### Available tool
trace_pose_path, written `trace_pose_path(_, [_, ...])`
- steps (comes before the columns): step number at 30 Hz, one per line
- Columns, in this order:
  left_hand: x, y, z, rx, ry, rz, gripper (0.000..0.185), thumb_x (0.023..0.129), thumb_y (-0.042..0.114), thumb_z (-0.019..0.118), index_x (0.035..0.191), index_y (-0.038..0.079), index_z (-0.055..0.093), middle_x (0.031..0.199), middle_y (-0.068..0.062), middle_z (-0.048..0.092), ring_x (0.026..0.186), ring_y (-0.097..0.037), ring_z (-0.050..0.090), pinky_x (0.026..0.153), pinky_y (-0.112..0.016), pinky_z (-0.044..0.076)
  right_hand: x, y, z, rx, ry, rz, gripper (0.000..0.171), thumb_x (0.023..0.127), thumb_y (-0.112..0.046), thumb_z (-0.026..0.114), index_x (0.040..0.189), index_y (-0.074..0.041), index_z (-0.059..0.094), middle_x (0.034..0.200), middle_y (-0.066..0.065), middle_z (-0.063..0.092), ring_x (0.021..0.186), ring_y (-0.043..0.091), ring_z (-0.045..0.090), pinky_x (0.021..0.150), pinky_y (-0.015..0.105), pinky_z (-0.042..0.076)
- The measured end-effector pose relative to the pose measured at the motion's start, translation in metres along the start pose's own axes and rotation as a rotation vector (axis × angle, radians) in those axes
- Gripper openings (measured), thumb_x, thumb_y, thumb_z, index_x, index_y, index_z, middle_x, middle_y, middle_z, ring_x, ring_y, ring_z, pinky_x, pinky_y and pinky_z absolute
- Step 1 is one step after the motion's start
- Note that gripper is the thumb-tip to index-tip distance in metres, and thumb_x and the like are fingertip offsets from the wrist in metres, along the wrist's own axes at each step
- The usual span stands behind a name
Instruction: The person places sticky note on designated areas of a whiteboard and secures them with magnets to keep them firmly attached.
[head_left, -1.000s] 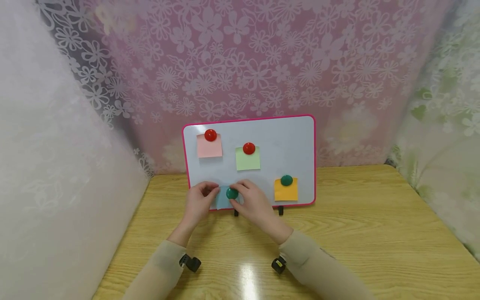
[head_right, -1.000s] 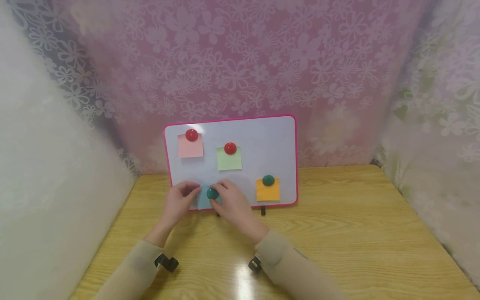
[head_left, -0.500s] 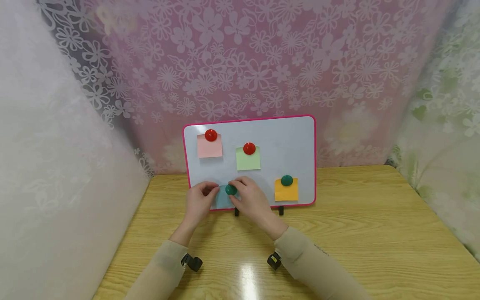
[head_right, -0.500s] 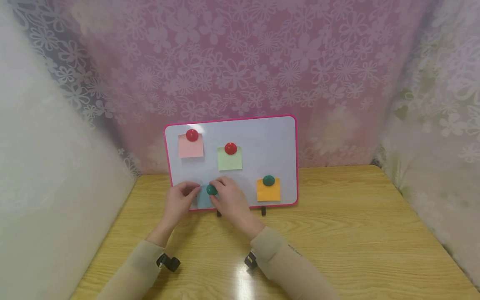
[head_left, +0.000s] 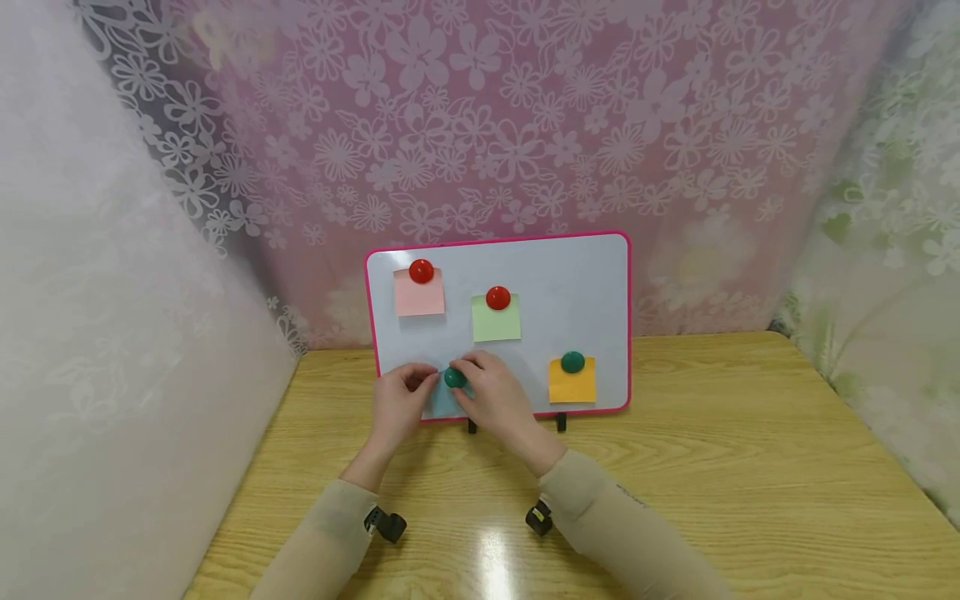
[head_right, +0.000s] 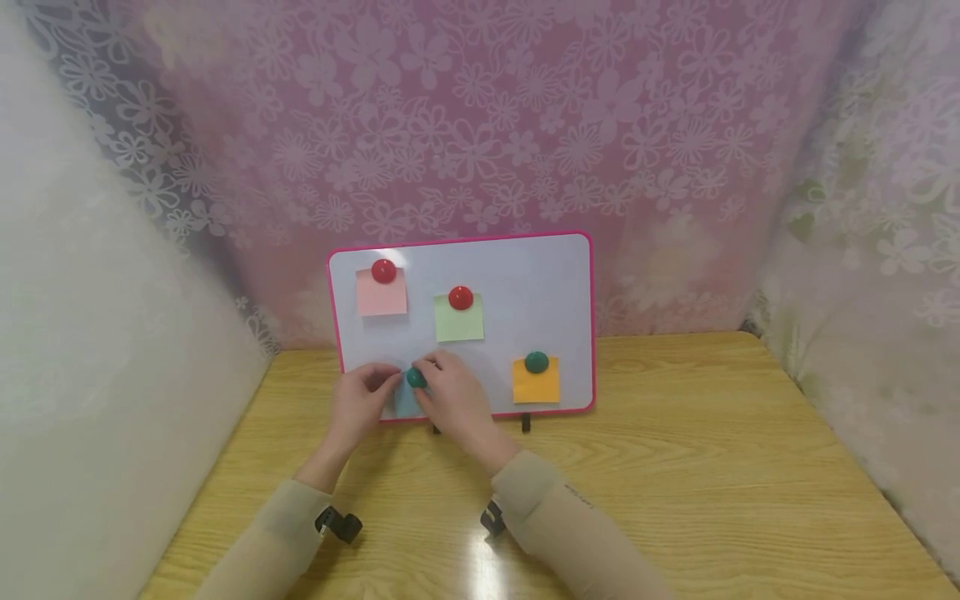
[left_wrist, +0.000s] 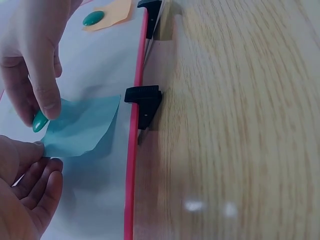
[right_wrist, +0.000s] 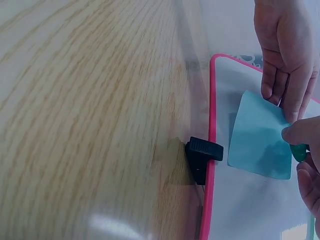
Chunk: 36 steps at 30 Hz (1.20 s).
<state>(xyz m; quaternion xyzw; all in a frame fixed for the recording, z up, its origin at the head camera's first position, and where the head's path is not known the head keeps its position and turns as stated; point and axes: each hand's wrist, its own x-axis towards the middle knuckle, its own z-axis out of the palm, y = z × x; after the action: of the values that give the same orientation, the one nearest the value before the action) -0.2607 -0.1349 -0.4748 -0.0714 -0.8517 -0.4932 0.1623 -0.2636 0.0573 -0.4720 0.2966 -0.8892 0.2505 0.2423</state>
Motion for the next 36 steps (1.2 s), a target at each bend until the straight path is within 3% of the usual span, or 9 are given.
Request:
trace_pose_path(18, [-0.0001,-0.0047,0.0012,-0.010,0.008,-0.027,0.012,0.102,0.014,0.076,0.105,0.004,0.082,0.094,-0.006,0.078,0.083,-0.020,0.070,0.072,-0.032,0.056,0.0023,-0.0037,0.0033,-0.044,0.010,0.004,0.035,0.092,-0.017,0.087,0.123,-0.003,0.076,0.118,0.009,0.069,0.106,0.024,0.067,0.093,0.032,0.059])
trace_pose_path(36, [-0.0002,-0.0058,0.0025,-0.006,0.045,0.004,0.009,0.100,0.011,0.078,0.103,0.004,0.083,0.091,-0.005,0.078,0.081,-0.019,0.070,0.069,-0.030,0.056,0.0044,-0.0026,0.0076,-0.082,0.015,-0.010,0.033,0.093,-0.016,0.086,0.123,-0.006,0.076,0.119,0.007,0.069,0.108,0.025,0.067,0.094,0.033,0.059])
